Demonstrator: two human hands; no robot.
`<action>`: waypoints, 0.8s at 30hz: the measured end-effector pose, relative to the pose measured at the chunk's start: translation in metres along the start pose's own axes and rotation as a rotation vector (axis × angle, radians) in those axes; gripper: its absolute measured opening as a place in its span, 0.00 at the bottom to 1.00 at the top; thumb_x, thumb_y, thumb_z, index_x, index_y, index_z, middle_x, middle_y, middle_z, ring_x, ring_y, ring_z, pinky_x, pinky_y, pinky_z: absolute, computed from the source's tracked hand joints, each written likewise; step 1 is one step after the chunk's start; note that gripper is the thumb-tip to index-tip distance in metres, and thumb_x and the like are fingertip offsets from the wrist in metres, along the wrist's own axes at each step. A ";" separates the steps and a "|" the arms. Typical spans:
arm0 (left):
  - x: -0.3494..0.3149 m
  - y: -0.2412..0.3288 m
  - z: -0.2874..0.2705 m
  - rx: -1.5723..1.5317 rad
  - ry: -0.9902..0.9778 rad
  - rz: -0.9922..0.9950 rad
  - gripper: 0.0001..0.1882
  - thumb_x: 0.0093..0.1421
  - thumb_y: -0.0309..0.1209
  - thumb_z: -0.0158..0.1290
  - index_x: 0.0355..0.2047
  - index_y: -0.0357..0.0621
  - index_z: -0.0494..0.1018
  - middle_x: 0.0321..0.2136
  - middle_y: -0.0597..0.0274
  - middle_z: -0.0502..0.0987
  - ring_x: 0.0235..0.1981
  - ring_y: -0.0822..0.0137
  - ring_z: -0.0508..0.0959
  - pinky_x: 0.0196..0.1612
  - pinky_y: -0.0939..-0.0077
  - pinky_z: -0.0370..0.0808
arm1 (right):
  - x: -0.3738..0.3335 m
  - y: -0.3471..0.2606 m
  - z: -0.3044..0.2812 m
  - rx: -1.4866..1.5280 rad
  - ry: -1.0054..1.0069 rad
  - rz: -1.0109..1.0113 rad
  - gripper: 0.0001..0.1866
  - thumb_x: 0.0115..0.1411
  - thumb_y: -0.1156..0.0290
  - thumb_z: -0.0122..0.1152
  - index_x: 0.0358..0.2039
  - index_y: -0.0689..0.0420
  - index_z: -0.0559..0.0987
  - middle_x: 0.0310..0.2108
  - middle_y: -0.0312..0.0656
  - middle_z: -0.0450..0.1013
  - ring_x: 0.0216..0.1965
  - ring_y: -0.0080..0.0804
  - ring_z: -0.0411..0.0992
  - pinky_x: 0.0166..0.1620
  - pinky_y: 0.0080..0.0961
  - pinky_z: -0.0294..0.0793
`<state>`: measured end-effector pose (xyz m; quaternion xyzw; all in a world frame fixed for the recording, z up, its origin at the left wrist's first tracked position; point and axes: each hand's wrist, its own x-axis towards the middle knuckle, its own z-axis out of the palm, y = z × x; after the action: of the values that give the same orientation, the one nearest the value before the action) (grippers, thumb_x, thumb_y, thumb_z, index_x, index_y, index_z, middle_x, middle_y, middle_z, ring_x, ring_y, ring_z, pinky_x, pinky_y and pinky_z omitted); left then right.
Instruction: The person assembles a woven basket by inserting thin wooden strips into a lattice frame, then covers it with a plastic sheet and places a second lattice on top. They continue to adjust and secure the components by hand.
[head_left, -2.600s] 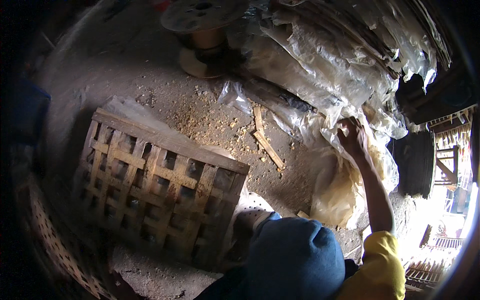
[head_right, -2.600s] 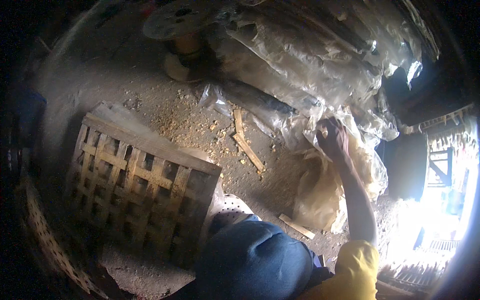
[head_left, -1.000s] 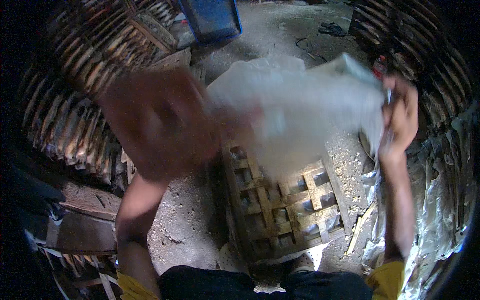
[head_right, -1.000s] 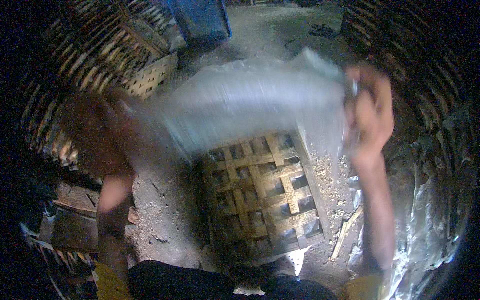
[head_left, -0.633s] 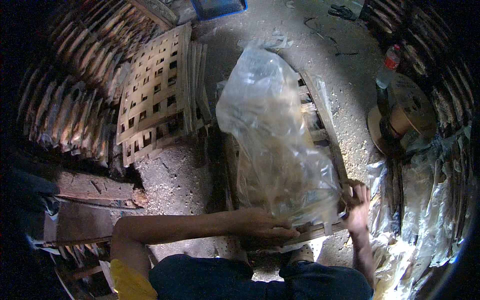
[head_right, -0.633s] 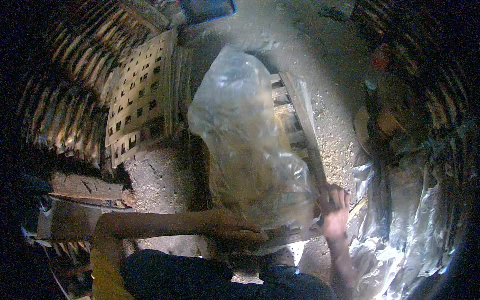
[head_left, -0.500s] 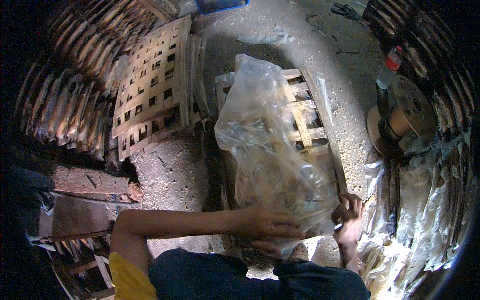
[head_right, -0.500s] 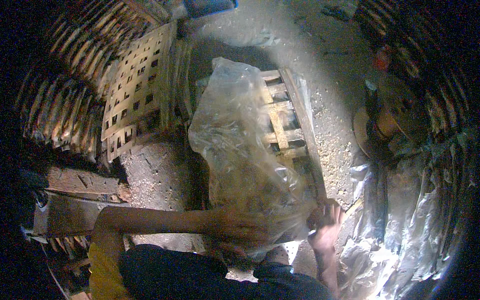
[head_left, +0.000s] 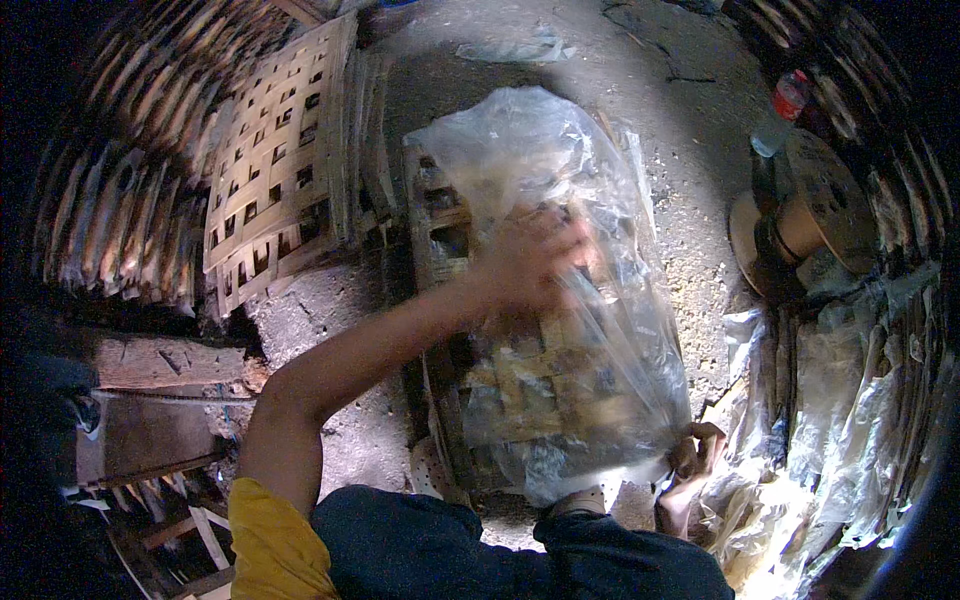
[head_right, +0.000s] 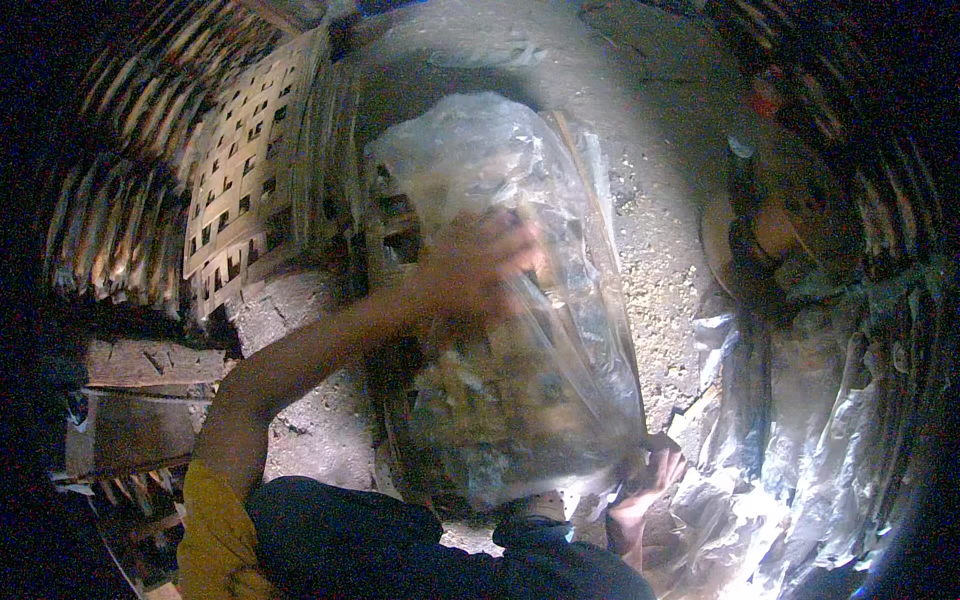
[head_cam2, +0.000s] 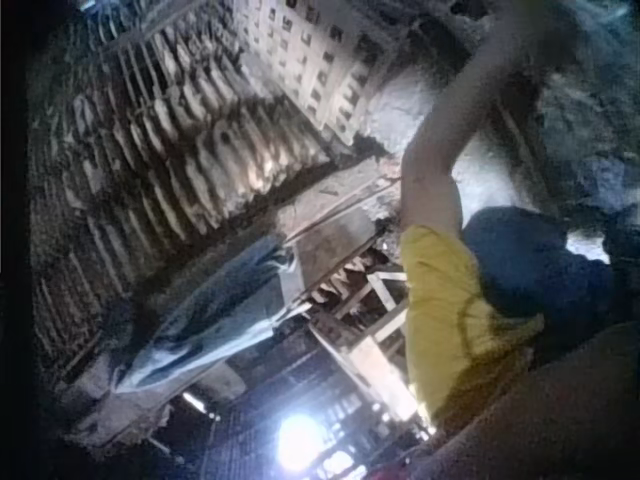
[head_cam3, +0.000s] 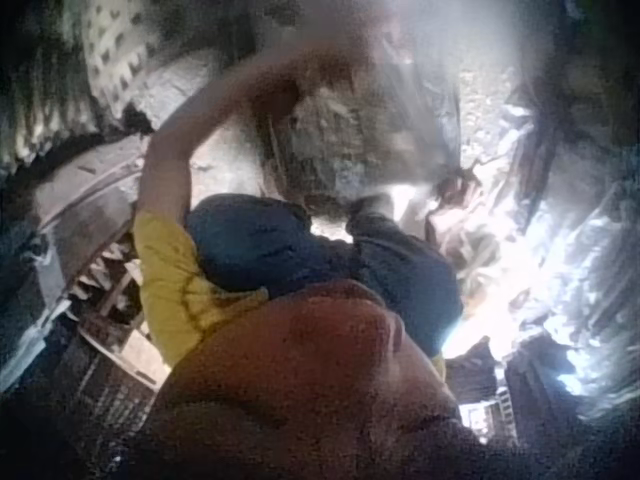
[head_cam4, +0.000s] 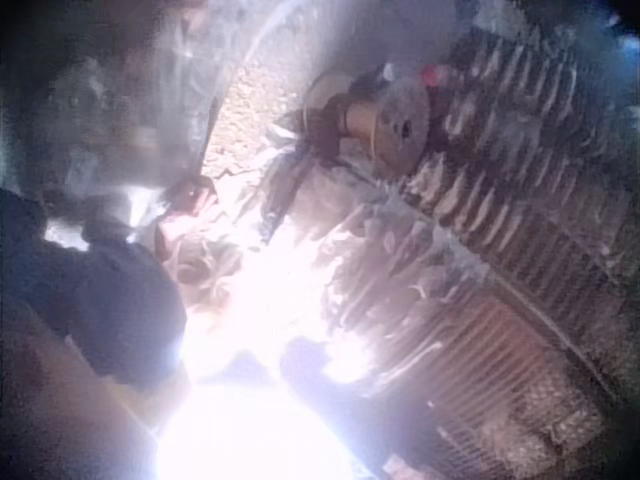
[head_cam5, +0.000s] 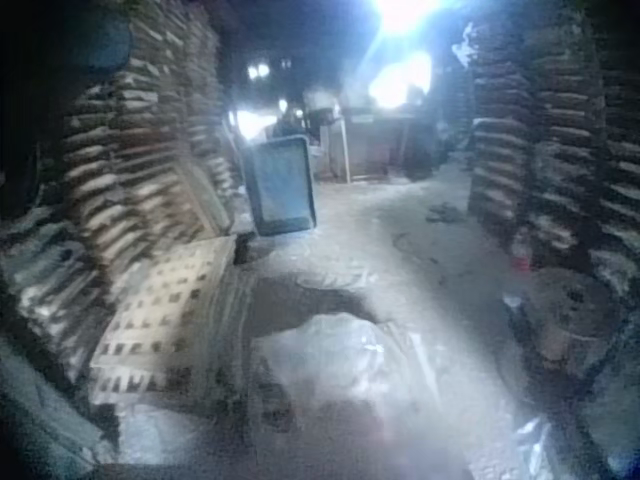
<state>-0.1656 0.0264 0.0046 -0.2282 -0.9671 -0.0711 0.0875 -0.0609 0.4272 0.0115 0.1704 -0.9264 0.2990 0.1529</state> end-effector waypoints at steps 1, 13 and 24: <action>-0.003 -0.024 -0.013 0.067 -0.033 -0.150 0.36 0.61 0.61 0.46 0.66 0.59 0.63 0.67 0.56 0.59 0.68 0.46 0.57 0.65 0.24 0.41 | 0.002 -0.003 0.003 0.075 0.016 0.060 0.18 0.59 0.56 0.56 0.36 0.59 0.77 0.37 0.43 0.73 0.40 0.44 0.70 0.44 0.42 0.66; 0.015 0.044 -0.018 -0.125 0.206 0.238 0.25 0.59 0.45 0.52 0.54 0.48 0.72 0.55 0.53 0.72 0.59 0.48 0.69 0.62 0.42 0.63 | 0.024 0.001 0.010 0.086 -0.044 0.121 0.18 0.48 0.58 0.64 0.34 0.59 0.77 0.40 0.45 0.72 0.41 0.44 0.69 0.45 0.41 0.67; 0.046 -0.134 -0.033 0.296 0.161 -0.220 0.27 0.65 0.54 0.46 0.54 0.49 0.74 0.59 0.54 0.70 0.63 0.48 0.64 0.66 0.40 0.56 | 0.025 -0.001 0.010 0.078 -0.065 0.135 0.22 0.48 0.56 0.66 0.38 0.57 0.76 0.44 0.46 0.71 0.45 0.46 0.68 0.49 0.44 0.66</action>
<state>-0.2622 -0.0788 0.0329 -0.0993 -0.9759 0.0444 0.1889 -0.0846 0.4154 0.0137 0.1231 -0.9278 0.3390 0.0953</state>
